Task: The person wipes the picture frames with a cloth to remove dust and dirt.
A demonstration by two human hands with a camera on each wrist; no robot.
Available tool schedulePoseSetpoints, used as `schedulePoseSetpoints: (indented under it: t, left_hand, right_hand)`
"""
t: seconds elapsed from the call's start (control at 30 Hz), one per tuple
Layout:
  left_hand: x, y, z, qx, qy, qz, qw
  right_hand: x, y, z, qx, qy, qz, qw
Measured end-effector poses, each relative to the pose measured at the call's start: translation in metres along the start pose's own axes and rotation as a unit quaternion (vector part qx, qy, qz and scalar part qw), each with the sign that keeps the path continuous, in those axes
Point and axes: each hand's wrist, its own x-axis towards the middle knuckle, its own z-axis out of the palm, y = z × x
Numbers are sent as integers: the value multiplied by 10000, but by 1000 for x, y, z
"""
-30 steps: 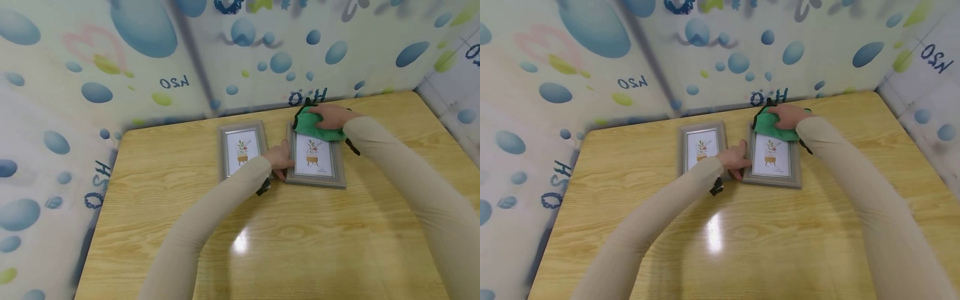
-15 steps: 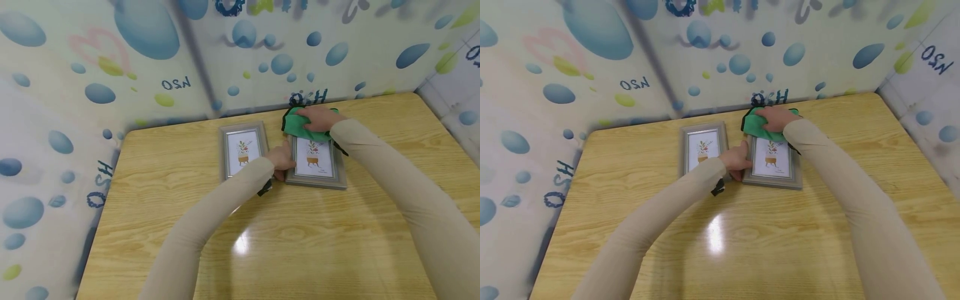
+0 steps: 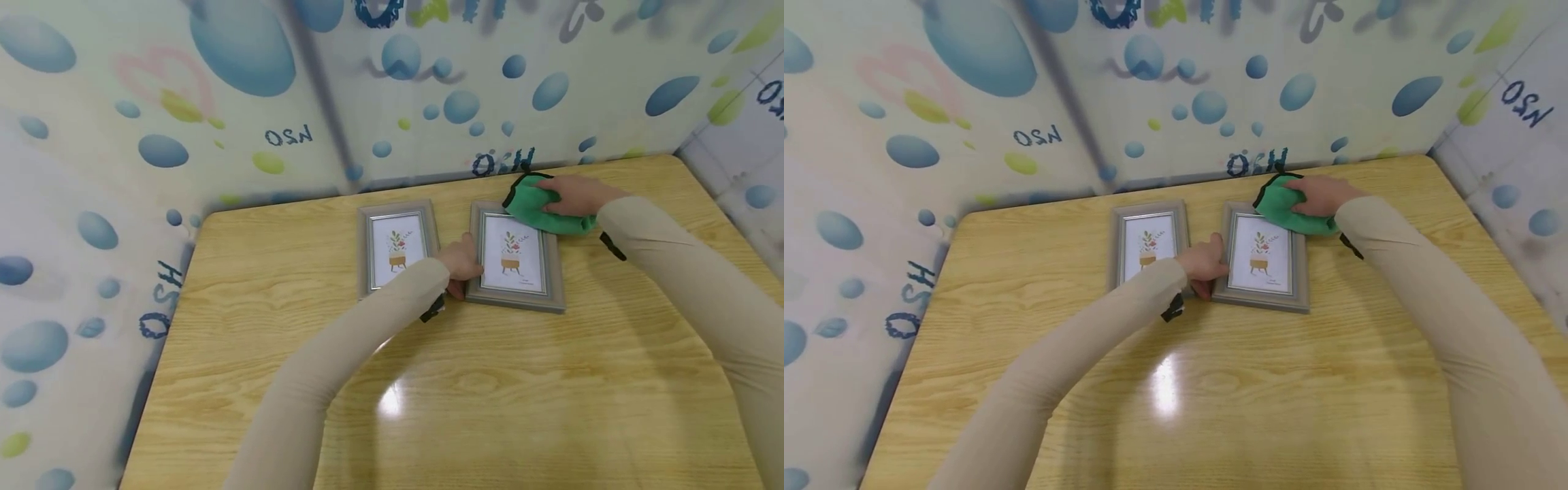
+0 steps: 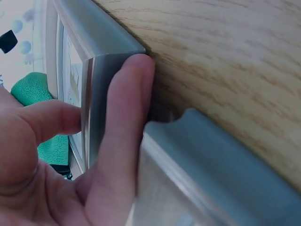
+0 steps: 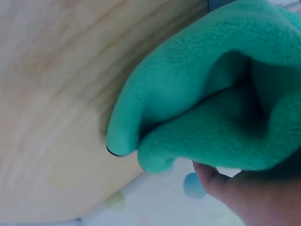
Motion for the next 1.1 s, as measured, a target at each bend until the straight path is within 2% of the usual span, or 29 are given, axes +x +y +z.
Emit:
schedulePoseSetpoints:
  t: [0.07, 0.23, 0.33, 0.47, 0.57, 0.7, 0.8, 0.97, 1.0, 1.1]
  left_hand:
    - [0, 1, -1, -8, -4, -6, 10000]
    - [-3, 3, -4, 428, 59, 141, 9990]
    - [-5, 3, -4, 680, 174, 156, 9974]
    - [-6, 0, -1, 909, 525, 215, 9942]
    - [-7, -2, 5, 883, 842, 437, 9916]
    - [-9, -3, 13, 1177, 1088, 845, 9834]
    - [-12, -2, 14, 1807, 998, 1106, 9722]
    - [-20, -1, 8, 2709, 587, 1448, 9498]
    - [-22, -1, 7, 2774, 517, 1488, 9478]
    - [-25, -1, 5, 2753, 371, 1571, 9477]
  right_hand:
    - [-1, -1, 0, 38, 22, 40, 10000]
    - [9, -13, 2, -128, -7, 111, 9999]
    - [13, -19, 2, -187, -44, 120, 9997]
    - [14, -21, 3, -145, -24, 60, 9999]
    - [15, -21, 4, -74, 52, -12, 10000]
    - [14, -21, 5, -3, 101, -3, 9999]
    - [12, -20, 5, 5, 107, 61, 9999]
    - [10, -20, 5, 9, 106, 177, 9998]
    - [10, -20, 5, 22, 109, 183, 9998]
    - [10, -19, 5, 74, 104, 191, 9997]
